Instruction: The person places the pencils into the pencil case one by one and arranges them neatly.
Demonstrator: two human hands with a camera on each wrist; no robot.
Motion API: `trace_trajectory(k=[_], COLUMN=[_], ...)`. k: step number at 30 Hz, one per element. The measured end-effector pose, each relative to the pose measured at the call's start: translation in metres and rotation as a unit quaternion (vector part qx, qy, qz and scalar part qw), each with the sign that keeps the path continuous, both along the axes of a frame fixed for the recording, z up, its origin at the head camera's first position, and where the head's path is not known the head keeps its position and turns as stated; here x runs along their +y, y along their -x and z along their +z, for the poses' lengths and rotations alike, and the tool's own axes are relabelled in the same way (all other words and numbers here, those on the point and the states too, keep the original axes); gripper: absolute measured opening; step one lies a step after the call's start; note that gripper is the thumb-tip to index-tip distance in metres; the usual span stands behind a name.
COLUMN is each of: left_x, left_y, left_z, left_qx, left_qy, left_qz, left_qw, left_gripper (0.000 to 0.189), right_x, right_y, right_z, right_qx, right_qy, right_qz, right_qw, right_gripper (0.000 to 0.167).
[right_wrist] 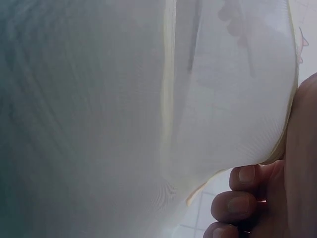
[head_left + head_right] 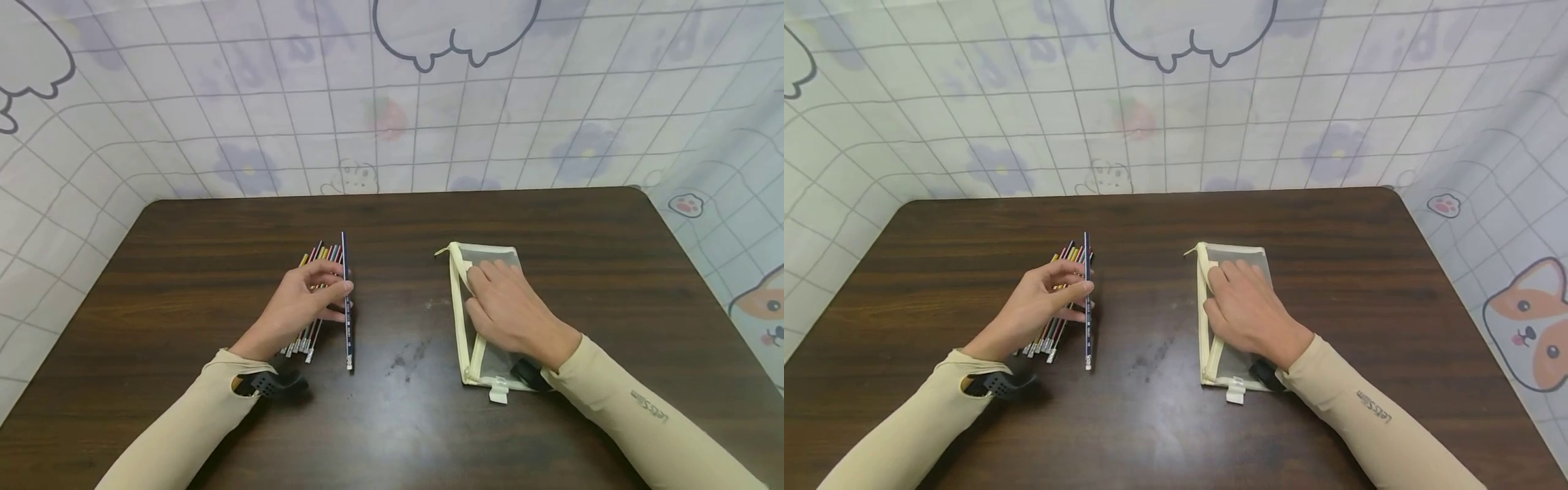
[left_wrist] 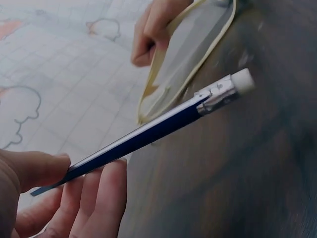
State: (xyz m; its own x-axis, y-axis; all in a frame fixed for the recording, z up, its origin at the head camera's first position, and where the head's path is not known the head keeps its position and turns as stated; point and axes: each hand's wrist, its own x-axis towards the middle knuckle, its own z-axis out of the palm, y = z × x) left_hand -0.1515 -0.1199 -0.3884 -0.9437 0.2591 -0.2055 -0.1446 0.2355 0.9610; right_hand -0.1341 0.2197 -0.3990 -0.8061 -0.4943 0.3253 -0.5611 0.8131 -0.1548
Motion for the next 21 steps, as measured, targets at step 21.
trace_trajectory(k=[21], left_x=[0.072], left_y=[-0.005], left_z=[-0.016], left_qx=[-0.052], left_qy=[-0.159], left_qz=[0.033], left_qw=[0.9854], left_gripper=[0.023], right_x=[0.000], right_y=[-0.005], right_z=[0.007], right_qx=[-0.003], right_qy=[-0.020], right_qz=[-0.009], right_qw=[0.9998], right_gripper=[0.013])
